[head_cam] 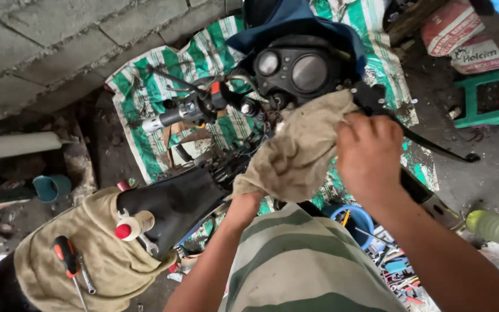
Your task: The person retrieves a cloth from a bucket of water and proceeds to wipe the handlebars, dashboard, and front fork of a motorcycle. The person then uses a small metal cup to pour liquid onto the front wheel and brake assembly while continuing to clean the area with the cloth.
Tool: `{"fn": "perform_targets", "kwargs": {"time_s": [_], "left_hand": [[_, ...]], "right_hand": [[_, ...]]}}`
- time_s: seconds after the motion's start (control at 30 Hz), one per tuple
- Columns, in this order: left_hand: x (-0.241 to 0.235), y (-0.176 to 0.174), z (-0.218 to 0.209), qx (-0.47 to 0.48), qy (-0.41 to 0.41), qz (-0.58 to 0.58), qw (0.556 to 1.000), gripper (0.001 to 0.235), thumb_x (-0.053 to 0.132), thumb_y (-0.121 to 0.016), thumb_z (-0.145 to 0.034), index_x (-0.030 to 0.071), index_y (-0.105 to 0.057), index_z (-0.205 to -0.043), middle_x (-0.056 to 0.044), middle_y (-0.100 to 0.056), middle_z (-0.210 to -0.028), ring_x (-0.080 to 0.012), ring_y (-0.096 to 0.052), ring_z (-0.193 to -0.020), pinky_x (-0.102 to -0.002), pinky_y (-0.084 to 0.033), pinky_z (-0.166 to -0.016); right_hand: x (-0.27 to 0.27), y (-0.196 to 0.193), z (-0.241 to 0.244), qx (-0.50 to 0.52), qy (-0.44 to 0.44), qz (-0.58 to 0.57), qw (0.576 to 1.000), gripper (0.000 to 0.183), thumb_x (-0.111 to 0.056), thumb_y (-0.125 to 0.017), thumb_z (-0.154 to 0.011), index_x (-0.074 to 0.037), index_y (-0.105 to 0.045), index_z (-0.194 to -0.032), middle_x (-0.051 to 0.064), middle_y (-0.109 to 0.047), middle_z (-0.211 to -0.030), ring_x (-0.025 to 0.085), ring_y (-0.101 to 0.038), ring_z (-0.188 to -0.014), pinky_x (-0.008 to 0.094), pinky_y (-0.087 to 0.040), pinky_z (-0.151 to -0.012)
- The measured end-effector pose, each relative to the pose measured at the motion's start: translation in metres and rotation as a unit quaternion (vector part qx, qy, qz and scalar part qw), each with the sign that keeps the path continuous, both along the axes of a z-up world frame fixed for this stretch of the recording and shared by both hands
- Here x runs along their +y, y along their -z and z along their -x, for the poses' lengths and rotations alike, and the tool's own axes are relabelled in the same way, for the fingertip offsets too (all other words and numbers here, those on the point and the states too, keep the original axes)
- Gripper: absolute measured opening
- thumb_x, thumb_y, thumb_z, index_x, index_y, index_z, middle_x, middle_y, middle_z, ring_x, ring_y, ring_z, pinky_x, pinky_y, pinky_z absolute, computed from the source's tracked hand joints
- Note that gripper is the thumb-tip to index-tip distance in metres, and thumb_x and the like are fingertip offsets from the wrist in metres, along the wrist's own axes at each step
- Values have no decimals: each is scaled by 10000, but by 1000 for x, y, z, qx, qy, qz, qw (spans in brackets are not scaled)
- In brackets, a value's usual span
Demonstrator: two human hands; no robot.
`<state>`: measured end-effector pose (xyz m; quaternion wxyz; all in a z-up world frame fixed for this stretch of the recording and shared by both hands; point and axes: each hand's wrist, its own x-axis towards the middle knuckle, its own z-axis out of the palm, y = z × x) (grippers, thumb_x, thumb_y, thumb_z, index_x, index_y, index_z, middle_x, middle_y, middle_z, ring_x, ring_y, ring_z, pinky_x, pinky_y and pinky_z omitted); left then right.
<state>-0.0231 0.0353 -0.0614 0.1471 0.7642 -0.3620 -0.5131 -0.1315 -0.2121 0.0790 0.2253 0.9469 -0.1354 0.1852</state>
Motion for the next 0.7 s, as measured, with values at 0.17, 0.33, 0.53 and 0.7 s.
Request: {"fn": "perform_targets", "kwargs": {"time_s": [0.17, 0.33, 0.53, 0.7], "left_hand": [[1, 24, -11, 23, 36, 18, 999, 550, 419, -506, -931, 84, -755, -1288, -238, -730, -1356, -409, -727, -1163, -508, -557, -907], [3, 37, -8, 61, 72, 30, 995, 561, 409, -463, -960, 78, -761, -1302, -258, -717, -1406, -424, -716, -1207, -520, -542, -939], [-15, -78, -40, 11, 12, 164, 986, 348, 335, -591, -1024, 116, -570, -754, -132, -683, -752, -355, -606, -675, -503, -451, -661], [-104, -89, -13, -115, -148, 560, 807, 429, 59, -727, -1052, 79, -649, -1473, -161, -696, -1537, -363, -707, -1391, -533, -569, -1263]], "right_hand": [[-6, -69, 19, 51, 21, -58, 997, 215, -213, -651, -1051, -151, -817, -1172, 54, -781, -1117, 263, -676, -1080, 479, -465, -1050], [1, -81, 13, 212, 150, 50, 964, 570, -713, -462, -1139, -261, -808, -1153, 14, -721, -1302, 298, -649, -1226, 471, -528, -937], [10, -56, 11, 161, 123, 63, 977, 500, -631, -779, -962, -169, -807, -1151, 36, -718, -1115, 262, -708, -999, 416, -550, -816], [-3, -60, 18, 97, 37, 6, 995, 255, -423, -762, -1026, -212, -829, -1151, 6, -699, -1157, 306, -662, -1033, 462, -530, -776]]}}
